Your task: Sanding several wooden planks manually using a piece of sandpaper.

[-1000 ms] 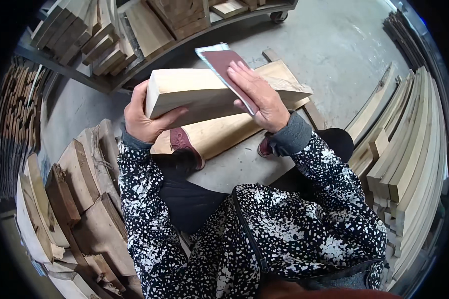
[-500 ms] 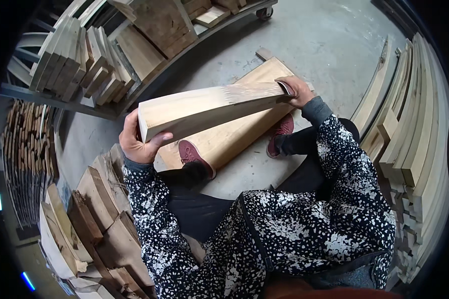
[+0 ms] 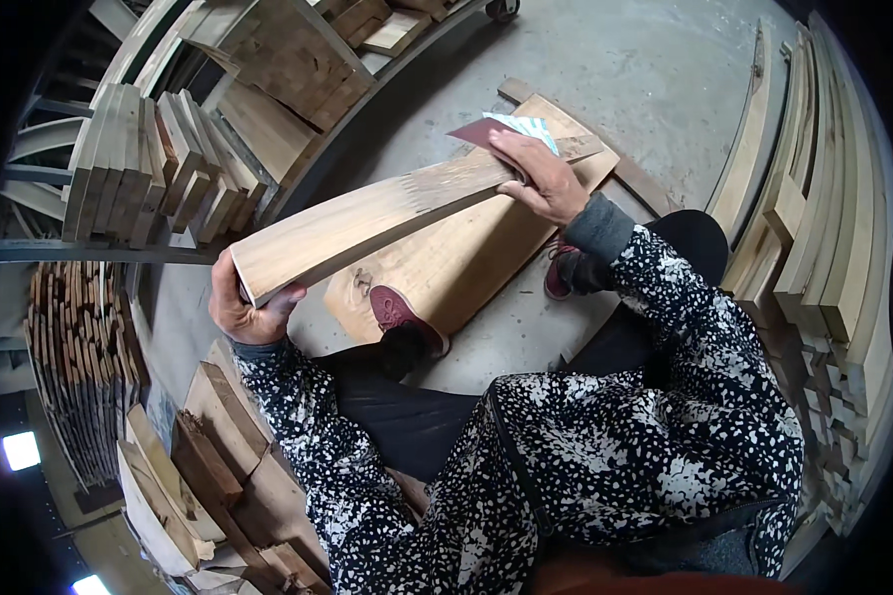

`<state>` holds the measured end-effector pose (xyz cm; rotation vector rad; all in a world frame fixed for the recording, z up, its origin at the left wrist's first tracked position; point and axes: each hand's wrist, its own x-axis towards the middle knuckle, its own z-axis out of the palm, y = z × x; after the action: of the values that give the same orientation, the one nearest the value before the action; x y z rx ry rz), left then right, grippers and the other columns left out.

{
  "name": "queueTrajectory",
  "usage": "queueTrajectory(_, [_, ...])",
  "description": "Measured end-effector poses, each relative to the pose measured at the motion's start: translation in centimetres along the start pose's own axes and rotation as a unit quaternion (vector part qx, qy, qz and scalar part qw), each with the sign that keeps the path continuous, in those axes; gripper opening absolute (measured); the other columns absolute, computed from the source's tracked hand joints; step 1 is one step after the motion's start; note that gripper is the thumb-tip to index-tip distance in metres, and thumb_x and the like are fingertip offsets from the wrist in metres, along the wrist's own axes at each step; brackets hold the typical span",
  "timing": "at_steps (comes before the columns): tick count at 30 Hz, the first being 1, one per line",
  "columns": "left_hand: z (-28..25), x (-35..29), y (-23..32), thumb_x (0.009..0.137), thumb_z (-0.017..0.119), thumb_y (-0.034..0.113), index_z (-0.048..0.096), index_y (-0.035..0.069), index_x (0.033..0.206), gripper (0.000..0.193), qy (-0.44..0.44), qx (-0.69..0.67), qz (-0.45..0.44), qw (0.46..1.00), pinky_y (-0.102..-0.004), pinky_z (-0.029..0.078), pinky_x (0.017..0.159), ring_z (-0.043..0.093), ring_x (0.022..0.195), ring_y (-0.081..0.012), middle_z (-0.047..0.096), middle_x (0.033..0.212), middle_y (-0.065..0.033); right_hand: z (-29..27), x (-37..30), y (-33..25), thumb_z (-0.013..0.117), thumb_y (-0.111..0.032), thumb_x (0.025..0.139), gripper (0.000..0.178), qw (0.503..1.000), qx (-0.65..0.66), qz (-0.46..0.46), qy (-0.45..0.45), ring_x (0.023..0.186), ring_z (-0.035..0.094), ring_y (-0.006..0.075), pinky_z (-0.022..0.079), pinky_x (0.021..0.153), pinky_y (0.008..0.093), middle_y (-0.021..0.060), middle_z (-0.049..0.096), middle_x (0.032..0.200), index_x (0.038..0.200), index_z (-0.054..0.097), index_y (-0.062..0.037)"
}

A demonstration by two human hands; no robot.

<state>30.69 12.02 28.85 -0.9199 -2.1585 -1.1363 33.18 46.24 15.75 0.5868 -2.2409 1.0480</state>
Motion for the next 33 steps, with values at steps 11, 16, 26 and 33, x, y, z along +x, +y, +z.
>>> queueTrajectory(11, [-0.1,-2.2,-1.5,0.054,0.077,0.04,0.048,-0.004,0.103,0.071,0.052,-0.092,-0.052,0.993,-0.0283,0.043,0.075,0.054,0.083,-0.0166,0.057,0.09,-0.0098,4.3,7.5,-16.3,0.055,-0.025,0.075,0.048,0.957,0.13,-0.254,0.048,0.111,0.042,0.0267,0.033,0.095,0.0409,0.0162,0.045,0.117,0.117,0.043,-0.0046])
queueTrajectory(16, [-1.0,-2.7,-3.4,0.06,0.075,0.029,0.043,-0.005,0.11,0.069,0.017,-0.083,-0.032,0.996,-0.0322,0.041,0.08,0.053,0.09,-0.0209,0.054,0.099,-0.0136,3.0,3.8,-5.7,0.053,-0.008,0.075,0.048,0.986,-0.071,-0.15,-0.009,0.111,0.042,0.0265,0.036,0.093,0.0352,0.0152,0.045,0.118,0.12,0.039,-0.0044])
queueTrajectory(26, [-0.9,-2.7,-2.7,0.061,0.075,0.027,0.041,-0.006,0.114,0.071,0.018,-0.077,0.009,0.997,-0.033,0.04,0.082,0.052,0.093,-0.0228,0.053,0.104,-0.0158,-2.7,-9.5,15.8,0.049,0.003,0.065,0.058,0.958,-0.171,0.203,-0.112,0.109,0.041,0.0338,0.037,0.089,0.0364,0.0233,0.042,0.117,0.121,0.037,-0.0065])
queueTrajectory(33, [-0.4,-2.2,-1.2,0.057,0.076,0.037,0.048,-0.005,0.104,0.069,0.066,-0.032,-0.015,0.997,-0.0282,0.042,0.075,0.055,0.082,-0.0169,0.058,0.088,-0.0092,1.3,-6.3,9.9,0.037,0.013,0.06,0.066,0.917,-0.133,0.371,-0.067,0.117,0.034,0.0311,0.027,0.097,0.0344,0.024,0.038,0.12,0.124,0.035,-0.0082])
